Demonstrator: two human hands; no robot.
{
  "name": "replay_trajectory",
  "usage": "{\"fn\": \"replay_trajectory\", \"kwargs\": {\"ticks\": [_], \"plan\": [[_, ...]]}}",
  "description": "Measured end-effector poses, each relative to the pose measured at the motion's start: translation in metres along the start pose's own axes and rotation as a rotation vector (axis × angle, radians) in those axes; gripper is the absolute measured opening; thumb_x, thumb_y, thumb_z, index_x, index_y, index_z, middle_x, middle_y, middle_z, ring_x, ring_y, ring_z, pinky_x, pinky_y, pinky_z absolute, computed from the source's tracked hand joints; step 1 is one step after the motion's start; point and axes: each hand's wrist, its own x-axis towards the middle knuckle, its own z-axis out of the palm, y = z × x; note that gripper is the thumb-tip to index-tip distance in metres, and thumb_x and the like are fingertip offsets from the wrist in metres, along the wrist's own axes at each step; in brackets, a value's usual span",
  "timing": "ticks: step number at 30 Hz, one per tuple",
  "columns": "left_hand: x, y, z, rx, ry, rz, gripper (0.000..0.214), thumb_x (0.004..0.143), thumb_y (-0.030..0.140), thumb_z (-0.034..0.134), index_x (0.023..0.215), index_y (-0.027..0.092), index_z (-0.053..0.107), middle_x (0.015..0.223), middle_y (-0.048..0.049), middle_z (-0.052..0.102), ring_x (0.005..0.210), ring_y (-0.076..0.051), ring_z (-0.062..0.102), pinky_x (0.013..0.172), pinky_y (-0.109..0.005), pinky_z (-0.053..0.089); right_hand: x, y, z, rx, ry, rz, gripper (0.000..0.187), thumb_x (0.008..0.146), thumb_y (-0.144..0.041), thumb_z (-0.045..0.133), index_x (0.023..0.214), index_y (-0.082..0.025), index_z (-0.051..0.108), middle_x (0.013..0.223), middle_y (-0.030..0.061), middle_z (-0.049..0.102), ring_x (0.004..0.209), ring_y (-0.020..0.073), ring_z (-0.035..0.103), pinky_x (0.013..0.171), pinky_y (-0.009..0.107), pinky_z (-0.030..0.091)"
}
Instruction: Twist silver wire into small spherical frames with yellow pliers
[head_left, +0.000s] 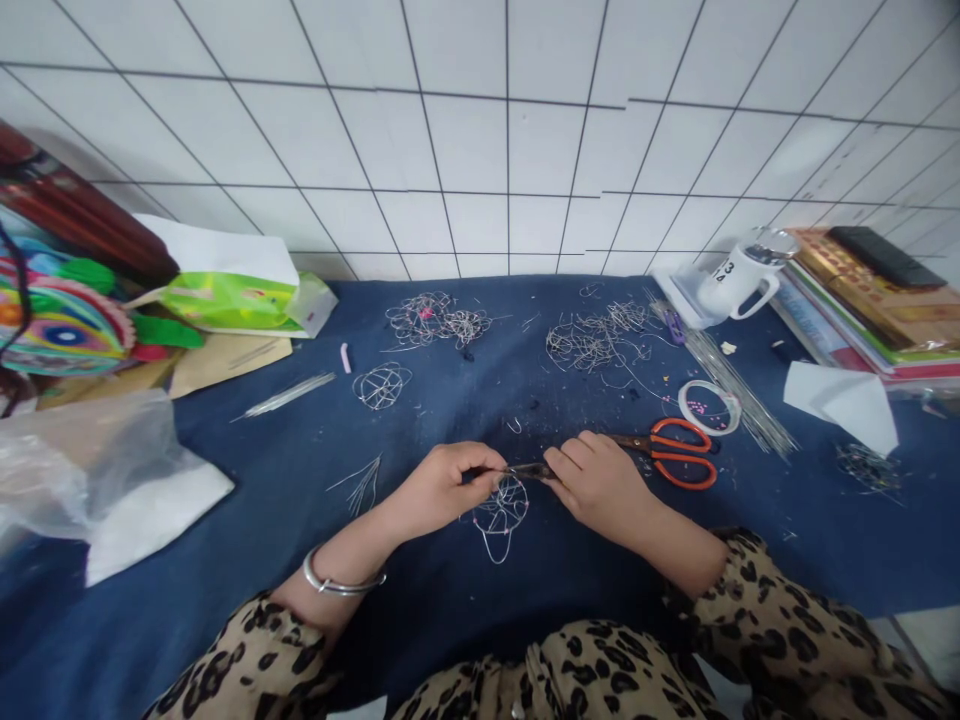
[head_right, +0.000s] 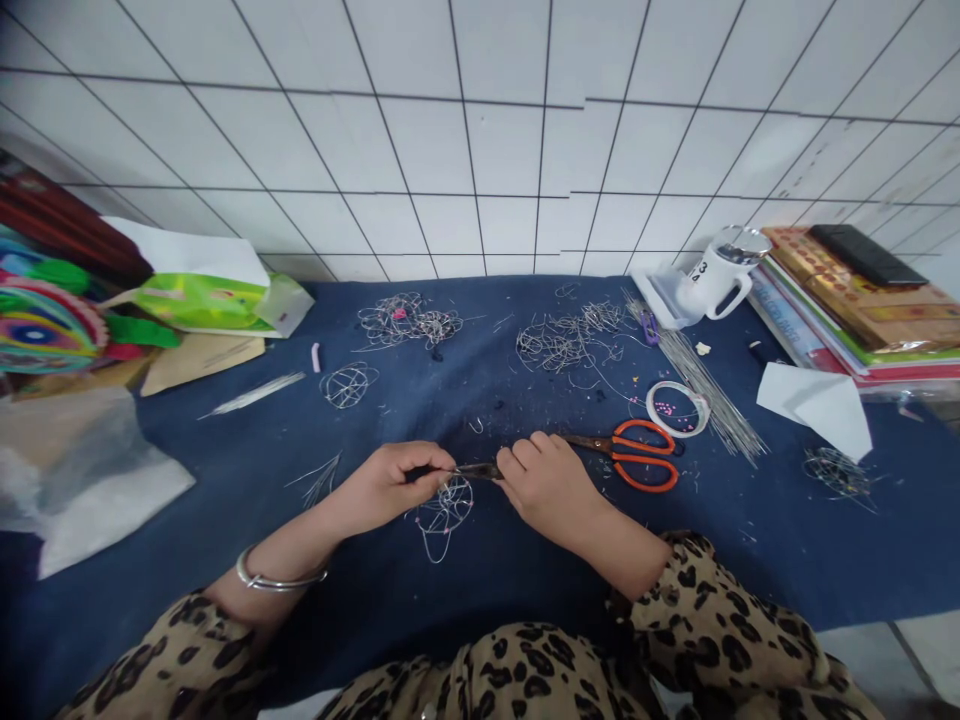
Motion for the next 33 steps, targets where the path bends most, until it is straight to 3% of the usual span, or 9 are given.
{"fn": "replay_trajectory", "kwargs": {"ticks": [12,22,33], "plan": [[0.0001,0.0013,0.0027,0.103,0.052,0.026,0.015,0.076,0.007,0.048,0.075,0.014,0.061,0.068,0.0009,0.057,0.062,-0.009,0.050,0.060,-0.021,0.039,-0.0011,-0.0030,0.0015,-0.015,-0.044,0.022,0.025,0.087,-0.029,0.044,0.104,-0.013,0.054,0.080,0.0065,0.053,0.078,0.0200,0.042,0.070,0.033,0.033],[-0.0004,-0.0023,0.0085,0.136,0.074,-0.005,0.015,0.078,0.010,0.048,0.075,0.015,0.061,0.068,0.0000,0.059,0.061,-0.010,0.052,0.057,-0.021,0.039,-0.0029,-0.0055,0.0033,-0.015,-0.067,0.043,0.019,0.088,-0.026,0.042,0.096,-0.015,0.055,0.078,0.0055,0.053,0.076,0.0197,0.043,0.068,0.032,0.033],[0.0003,0.0048,0.0005,-0.019,0.069,-0.048,0.014,0.083,0.020,0.048,0.084,0.016,0.062,0.074,-0.0008,0.059,0.066,-0.011,0.052,0.061,-0.022,0.040,-0.0017,-0.0068,0.0089,0.265,-0.061,0.182,0.015,0.086,-0.030,0.048,0.083,-0.018,0.055,0.077,0.0026,0.056,0.076,0.0146,0.050,0.069,0.025,0.037]]}}
